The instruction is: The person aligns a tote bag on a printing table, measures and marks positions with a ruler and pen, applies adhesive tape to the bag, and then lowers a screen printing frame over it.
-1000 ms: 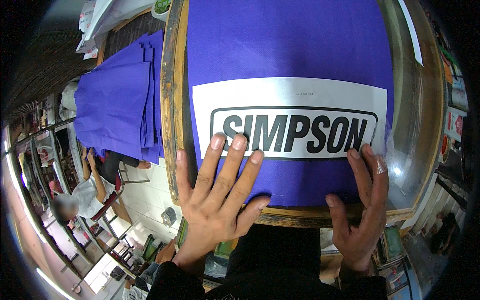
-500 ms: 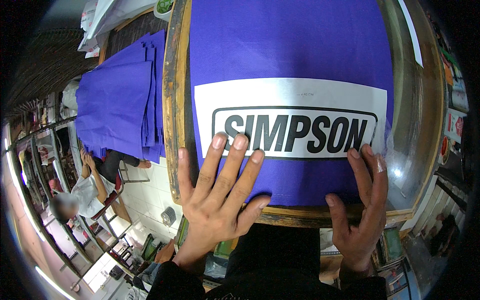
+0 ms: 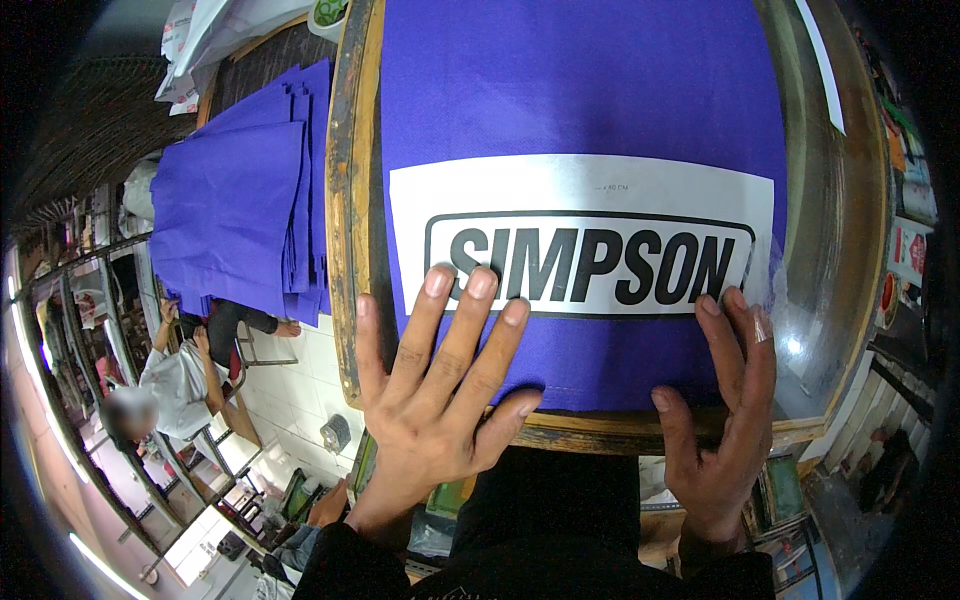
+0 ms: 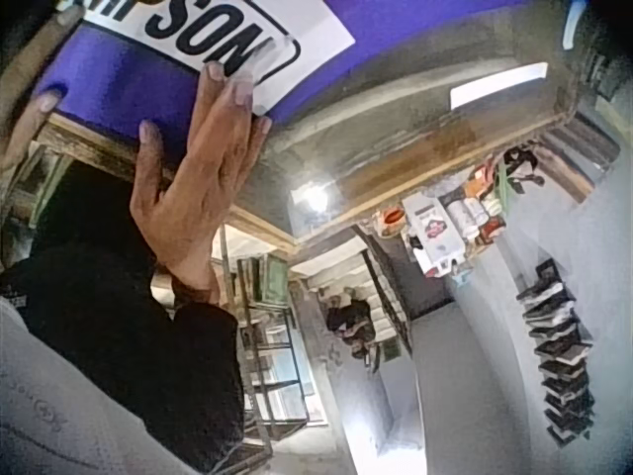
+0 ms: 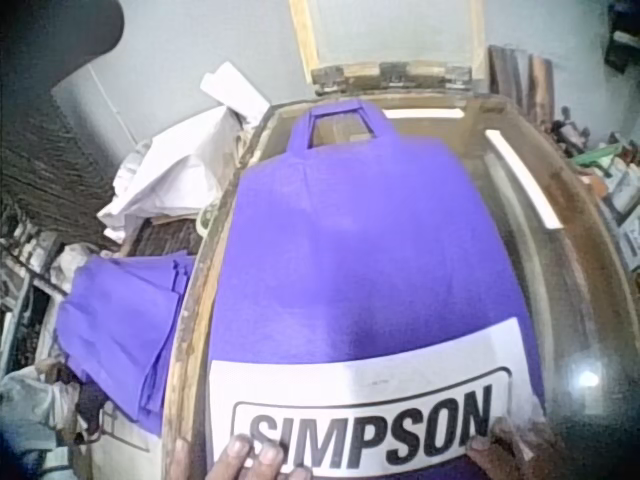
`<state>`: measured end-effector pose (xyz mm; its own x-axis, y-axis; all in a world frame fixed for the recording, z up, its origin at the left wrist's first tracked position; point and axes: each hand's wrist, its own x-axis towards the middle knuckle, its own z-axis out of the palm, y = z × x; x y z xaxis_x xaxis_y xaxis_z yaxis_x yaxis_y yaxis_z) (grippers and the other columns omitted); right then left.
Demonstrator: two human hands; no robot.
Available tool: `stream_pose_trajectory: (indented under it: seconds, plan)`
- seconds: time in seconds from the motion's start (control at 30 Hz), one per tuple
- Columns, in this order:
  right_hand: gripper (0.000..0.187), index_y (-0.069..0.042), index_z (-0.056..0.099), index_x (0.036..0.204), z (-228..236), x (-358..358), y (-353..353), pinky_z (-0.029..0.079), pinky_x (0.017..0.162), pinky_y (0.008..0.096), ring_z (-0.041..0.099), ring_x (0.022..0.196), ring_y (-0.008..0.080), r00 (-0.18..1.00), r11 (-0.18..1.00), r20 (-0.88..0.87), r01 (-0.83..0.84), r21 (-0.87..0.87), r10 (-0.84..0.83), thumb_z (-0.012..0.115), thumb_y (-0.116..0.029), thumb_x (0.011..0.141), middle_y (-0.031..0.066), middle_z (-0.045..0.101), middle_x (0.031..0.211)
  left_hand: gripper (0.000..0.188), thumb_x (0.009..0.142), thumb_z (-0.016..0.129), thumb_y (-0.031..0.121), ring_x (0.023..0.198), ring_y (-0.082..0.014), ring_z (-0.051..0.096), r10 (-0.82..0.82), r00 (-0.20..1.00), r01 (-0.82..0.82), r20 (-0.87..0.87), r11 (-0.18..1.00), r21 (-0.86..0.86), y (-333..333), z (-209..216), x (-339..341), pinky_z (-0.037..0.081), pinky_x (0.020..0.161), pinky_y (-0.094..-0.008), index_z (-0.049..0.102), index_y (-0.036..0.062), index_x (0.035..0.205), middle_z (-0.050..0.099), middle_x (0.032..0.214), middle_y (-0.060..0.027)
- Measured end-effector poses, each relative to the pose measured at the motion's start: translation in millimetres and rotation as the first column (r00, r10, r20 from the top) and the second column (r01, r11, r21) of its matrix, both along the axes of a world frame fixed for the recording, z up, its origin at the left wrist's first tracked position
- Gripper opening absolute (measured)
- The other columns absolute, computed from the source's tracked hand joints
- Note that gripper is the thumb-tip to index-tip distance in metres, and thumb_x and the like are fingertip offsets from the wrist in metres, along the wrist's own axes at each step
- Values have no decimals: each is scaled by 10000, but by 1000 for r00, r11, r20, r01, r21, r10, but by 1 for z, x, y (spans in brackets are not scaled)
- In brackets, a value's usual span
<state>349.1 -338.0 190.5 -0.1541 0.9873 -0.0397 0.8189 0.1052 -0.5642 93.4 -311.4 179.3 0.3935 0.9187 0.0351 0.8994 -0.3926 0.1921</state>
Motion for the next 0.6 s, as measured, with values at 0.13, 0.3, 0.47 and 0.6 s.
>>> stream_pose_trajectory:
  seconds: [0.13, 0.3, 0.47, 0.6]
  plan:
    - [786, 18, 192, 1561, -1, 0, 1, 186, 1238, 632, 392, 1483, 414, 1000, 1000, -2, 0, -7, 0, 657, -221, 974, 194, 549, 1503, 570, 1007, 500, 589, 1488, -304, 424, 2, 1000, -2, -8, 1000, -19, 0, 2, 0, 132, 1259, -617, 653, 210, 1405, 547, 1535, -79]
    - [777, 14, 191, 1561, -1, -1, 1, 185, 1237, 635, 392, 1482, 411, 1000, 1000, -1, 3, -9, -3, 648, -227, 980, 186, 545, 1509, 595, 1025, 449, 582, 1484, -331, 427, -16, 1000, 15, -21, 1000, -14, 0, 1, -1, 126, 1257, -614, 653, 167, 1400, 567, 1508, -120]
    - [791, 16, 184, 1566, 1, 0, 2, 184, 1236, 636, 382, 1488, 404, 1000, 1000, 16, 2, -27, -2, 650, -231, 977, 173, 549, 1509, 607, 1035, 425, 578, 1476, -344, 437, -23, 1000, 24, -14, 1000, 10, 0, 0, -1, 126, 1256, -614, 654, 149, 1398, 582, 1490, -136]
    - [804, 15, 175, 1571, 0, -1, 1, 181, 1238, 629, 386, 1488, 401, 1000, 999, 3, 9, -35, -9, 655, -229, 974, 180, 553, 1504, 605, 1035, 429, 576, 1475, -343, 439, -21, 1000, 21, 0, 999, 30, -1, -3, -2, 125, 1255, -613, 651, 151, 1403, 583, 1491, -132]
